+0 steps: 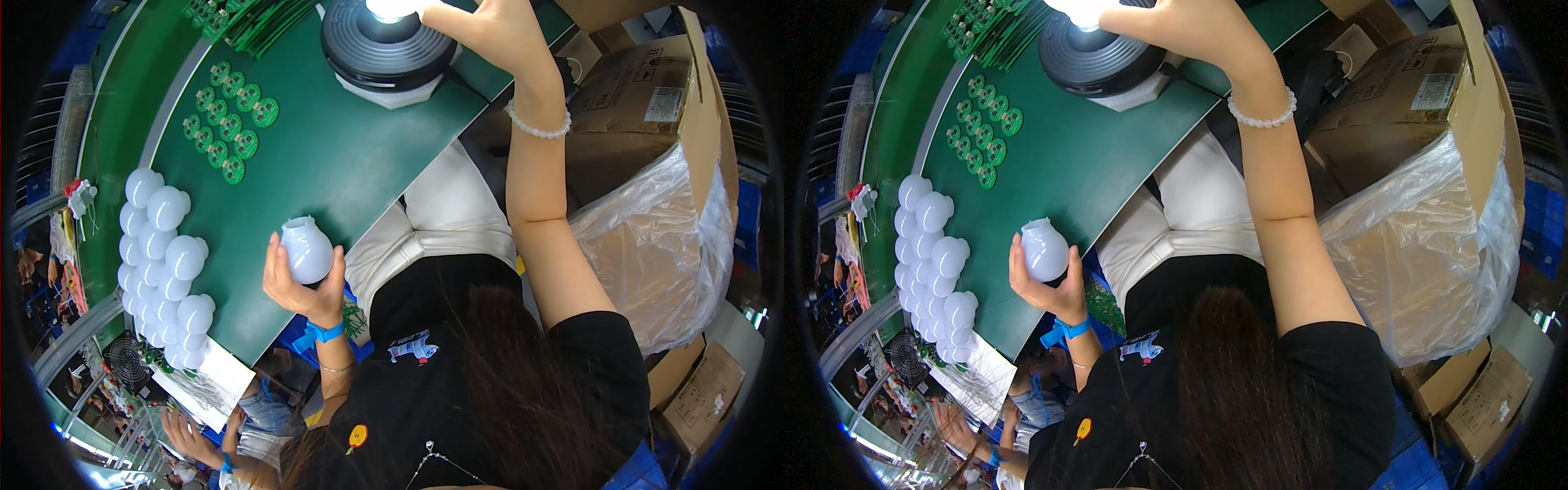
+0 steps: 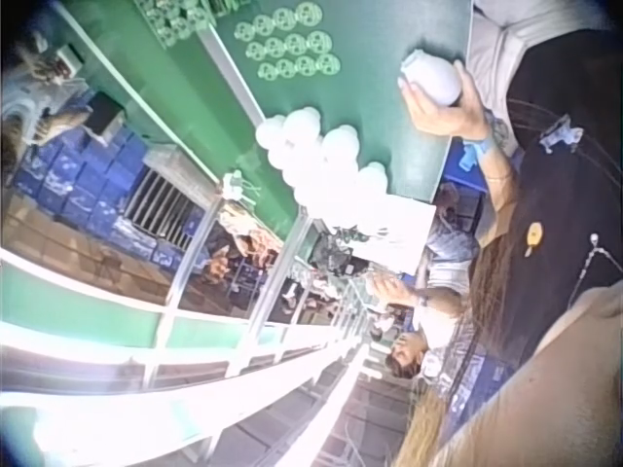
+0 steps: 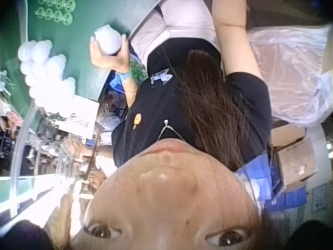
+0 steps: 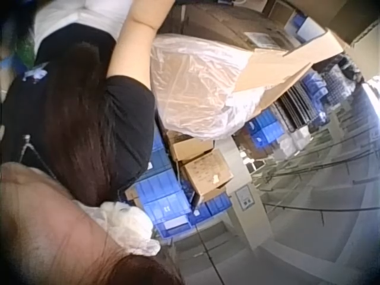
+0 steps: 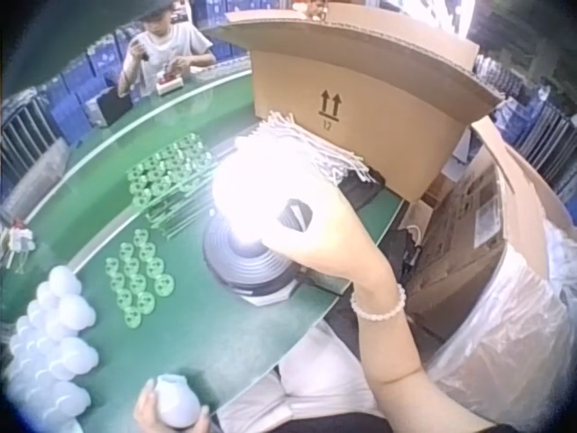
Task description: Testing LED light bulbs by placing them on a testing fixture.
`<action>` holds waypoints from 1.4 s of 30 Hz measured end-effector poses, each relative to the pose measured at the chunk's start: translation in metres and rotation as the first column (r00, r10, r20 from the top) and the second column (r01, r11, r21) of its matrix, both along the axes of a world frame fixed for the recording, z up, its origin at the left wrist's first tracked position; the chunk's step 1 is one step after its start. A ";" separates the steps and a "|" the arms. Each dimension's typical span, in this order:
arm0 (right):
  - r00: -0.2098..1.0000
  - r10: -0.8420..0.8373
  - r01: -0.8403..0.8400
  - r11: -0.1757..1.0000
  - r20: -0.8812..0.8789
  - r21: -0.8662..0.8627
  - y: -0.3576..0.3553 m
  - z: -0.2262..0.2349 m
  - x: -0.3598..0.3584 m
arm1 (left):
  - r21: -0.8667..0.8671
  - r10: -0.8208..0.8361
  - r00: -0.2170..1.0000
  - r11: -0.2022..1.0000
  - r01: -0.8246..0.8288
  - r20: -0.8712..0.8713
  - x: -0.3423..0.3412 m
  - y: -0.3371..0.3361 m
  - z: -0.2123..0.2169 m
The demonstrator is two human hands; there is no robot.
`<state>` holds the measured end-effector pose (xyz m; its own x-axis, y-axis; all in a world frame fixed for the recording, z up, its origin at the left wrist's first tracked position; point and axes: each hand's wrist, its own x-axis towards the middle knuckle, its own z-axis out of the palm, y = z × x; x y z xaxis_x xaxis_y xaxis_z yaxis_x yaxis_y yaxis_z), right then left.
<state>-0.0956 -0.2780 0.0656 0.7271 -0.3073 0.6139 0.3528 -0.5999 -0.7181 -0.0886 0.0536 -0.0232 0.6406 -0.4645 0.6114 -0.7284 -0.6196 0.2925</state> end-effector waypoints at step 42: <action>0.907 0.358 -0.412 0.648 -0.222 -0.641 0.244 -0.048 0.123 | -0.395 -0.069 0.998 0.916 0.060 -0.008 0.003 0.022 -0.005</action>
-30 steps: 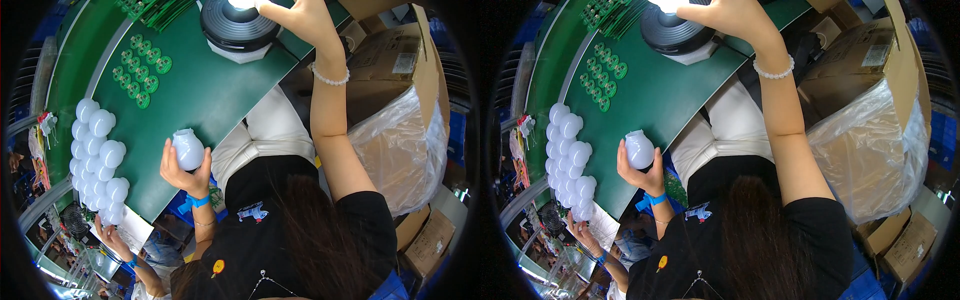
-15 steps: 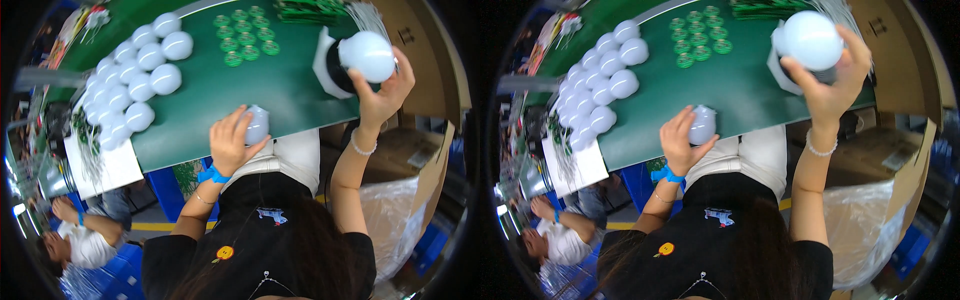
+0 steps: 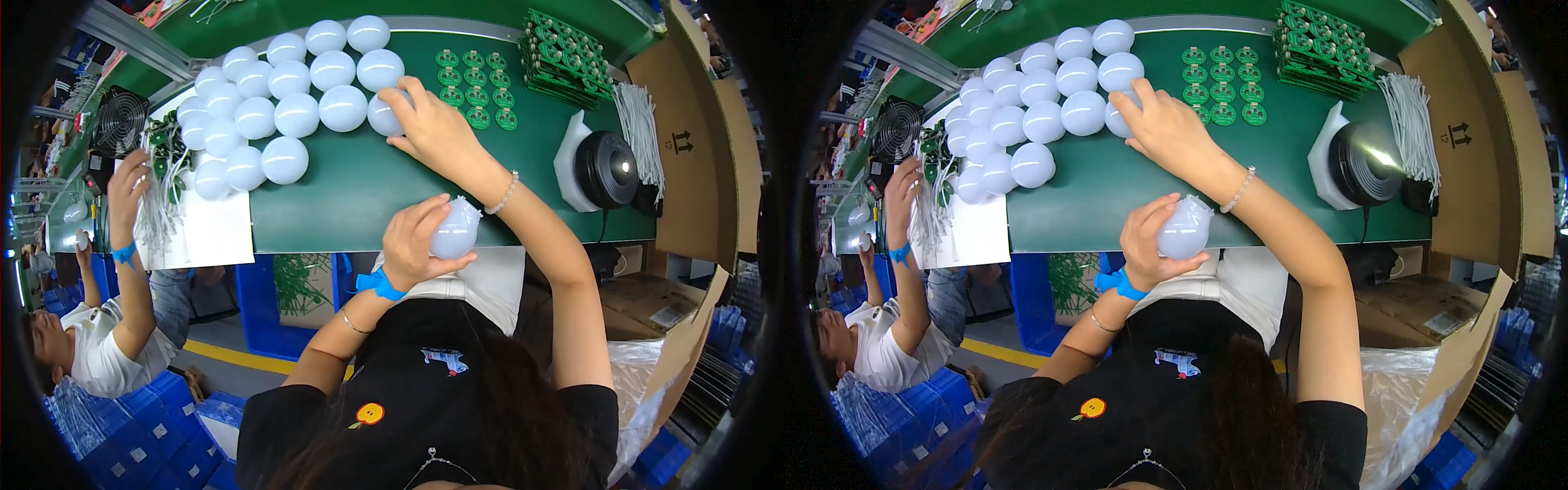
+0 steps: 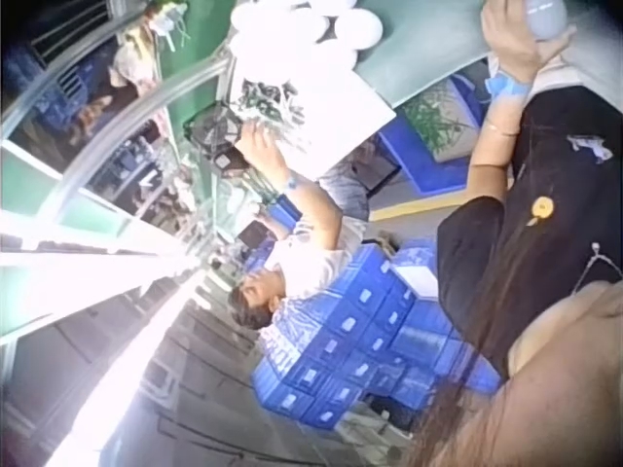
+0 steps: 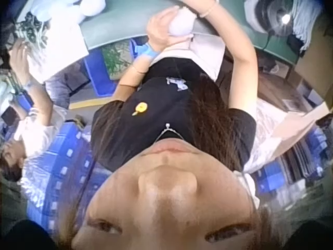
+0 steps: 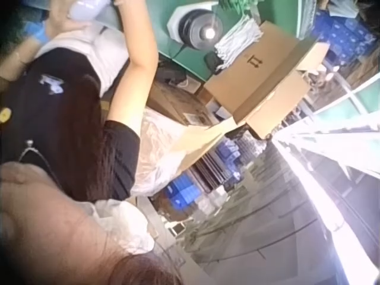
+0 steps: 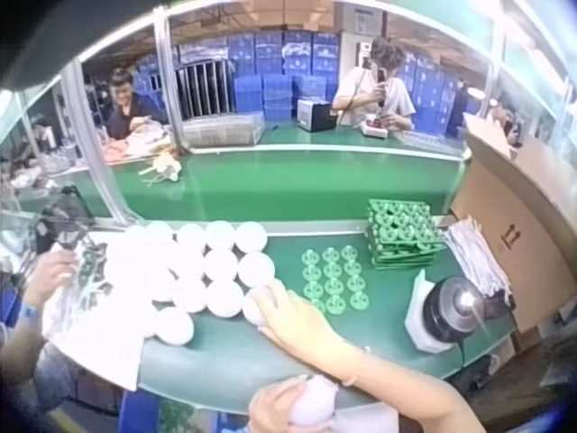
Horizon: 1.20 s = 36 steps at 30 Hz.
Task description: Testing LED light bulbs by placing them on a testing fixture.
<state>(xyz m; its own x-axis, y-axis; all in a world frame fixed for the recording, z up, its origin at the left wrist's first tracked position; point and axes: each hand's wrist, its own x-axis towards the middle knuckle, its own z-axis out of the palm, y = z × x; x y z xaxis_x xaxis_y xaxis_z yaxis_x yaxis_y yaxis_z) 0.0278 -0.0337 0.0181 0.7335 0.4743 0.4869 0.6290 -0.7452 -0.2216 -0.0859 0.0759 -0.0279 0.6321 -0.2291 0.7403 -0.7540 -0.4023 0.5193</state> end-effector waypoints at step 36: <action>0.857 -0.515 0.382 0.588 -0.034 0.713 -0.220 0.051 -0.125 | 0.410 -0.029 0.953 0.899 0.156 -0.301 0.003 -0.041 0.022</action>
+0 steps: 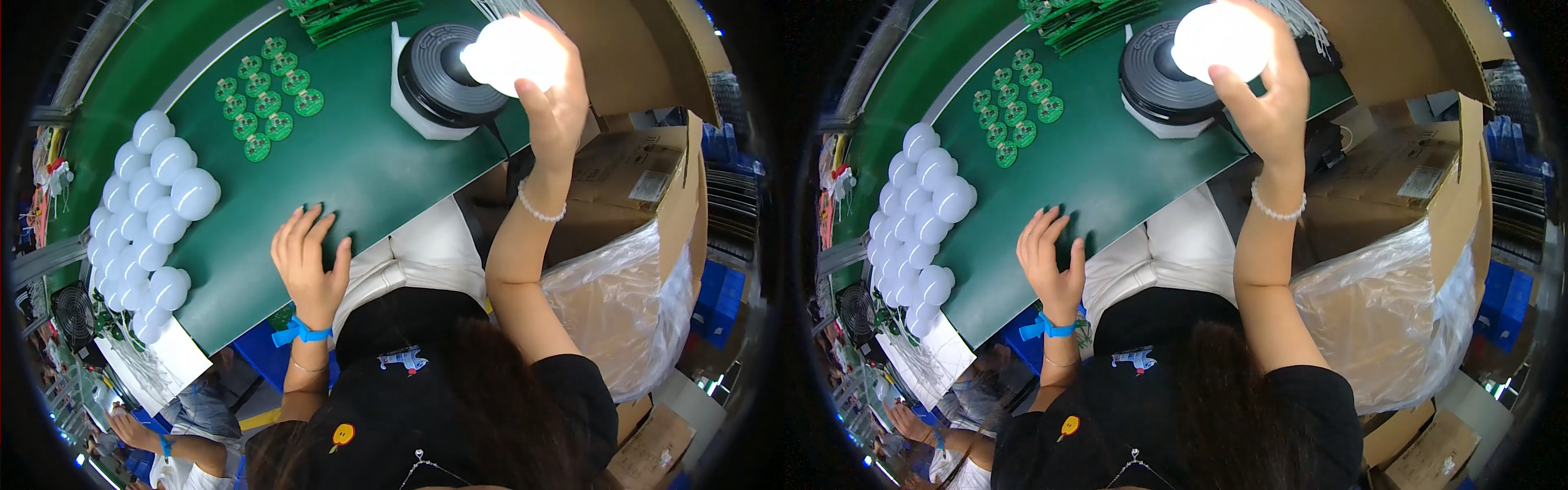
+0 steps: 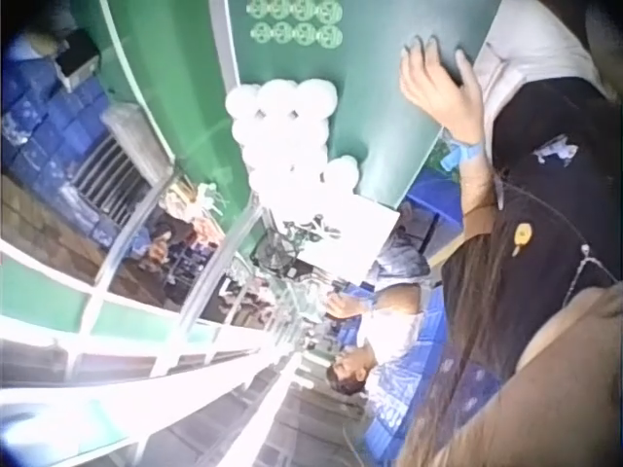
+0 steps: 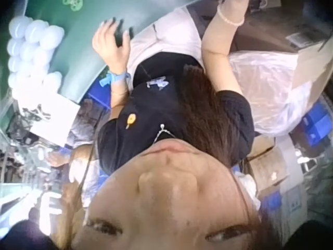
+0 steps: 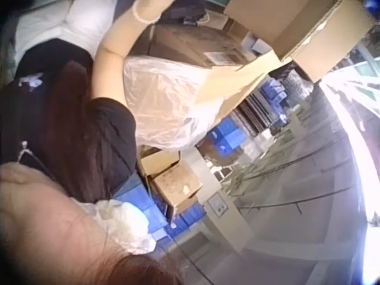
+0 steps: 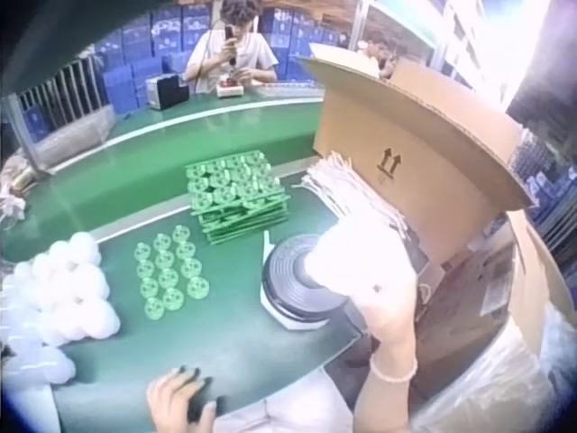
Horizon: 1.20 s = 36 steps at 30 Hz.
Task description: Testing LED light bulbs by placing them on a testing fixture.
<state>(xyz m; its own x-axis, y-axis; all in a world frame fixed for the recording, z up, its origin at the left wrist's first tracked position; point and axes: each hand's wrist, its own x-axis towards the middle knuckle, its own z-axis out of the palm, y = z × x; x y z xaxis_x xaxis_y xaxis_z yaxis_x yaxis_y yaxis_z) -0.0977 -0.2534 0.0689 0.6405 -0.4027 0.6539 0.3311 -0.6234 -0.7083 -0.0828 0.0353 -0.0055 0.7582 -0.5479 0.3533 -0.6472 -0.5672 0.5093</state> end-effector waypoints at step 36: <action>0.993 0.097 -0.092 0.994 0.073 -0.064 -0.008 -0.001 0.027 | 0.101 0.002 0.986 0.995 -0.019 0.169 -0.004 -0.012 -0.004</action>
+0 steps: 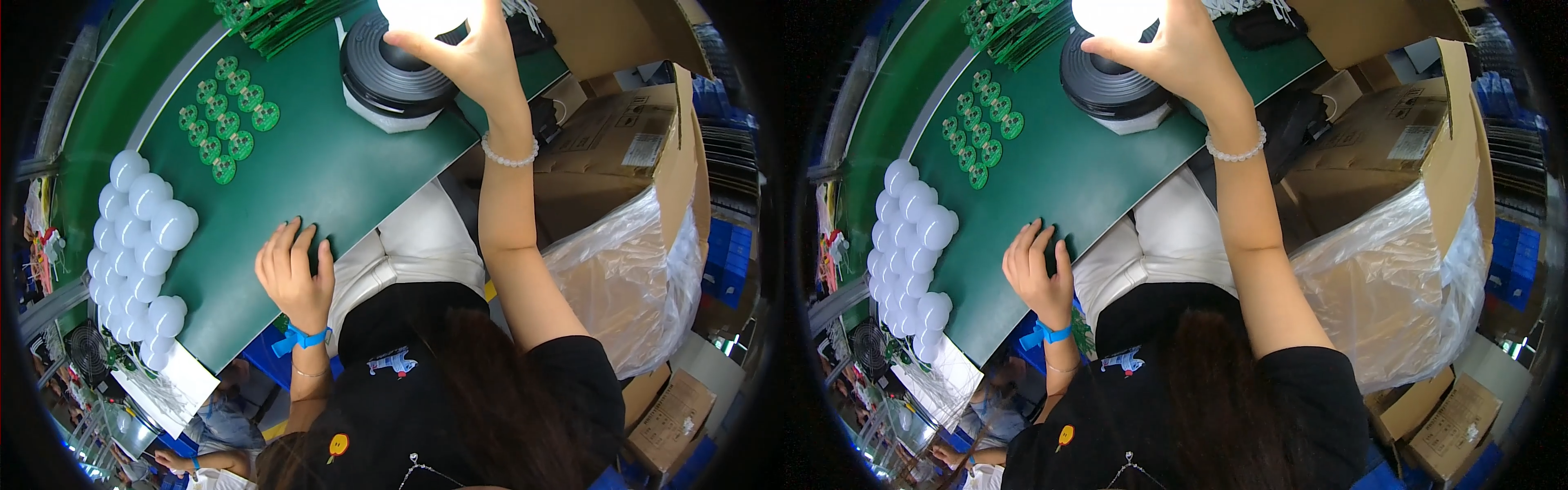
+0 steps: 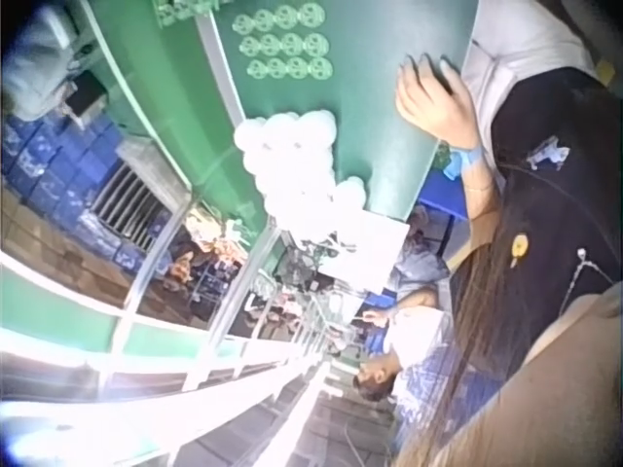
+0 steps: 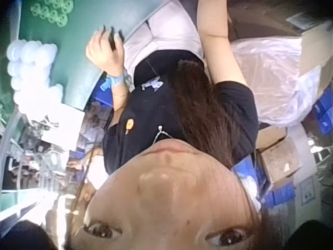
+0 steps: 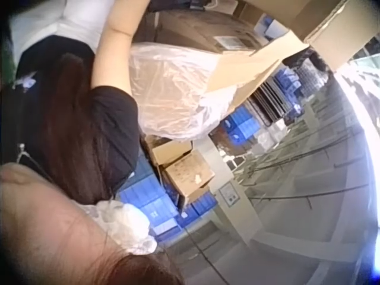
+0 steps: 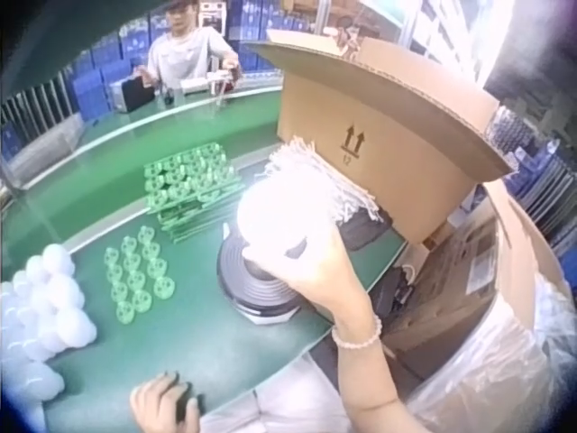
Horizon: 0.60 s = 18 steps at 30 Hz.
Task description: Testing LED light bulbs by placing them on a testing fixture.
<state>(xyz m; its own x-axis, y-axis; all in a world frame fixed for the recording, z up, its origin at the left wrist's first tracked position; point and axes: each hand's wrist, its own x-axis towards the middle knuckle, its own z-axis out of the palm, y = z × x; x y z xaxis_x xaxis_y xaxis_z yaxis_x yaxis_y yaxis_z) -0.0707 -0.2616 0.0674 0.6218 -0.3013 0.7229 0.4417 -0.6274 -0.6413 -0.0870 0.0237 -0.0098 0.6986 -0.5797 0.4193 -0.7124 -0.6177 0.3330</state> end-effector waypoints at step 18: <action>0.982 -0.158 0.146 0.982 0.104 0.119 -0.003 -0.015 0.003 | 0.025 0.003 1.000 1.000 -0.003 -0.007 -0.001 -0.001 0.001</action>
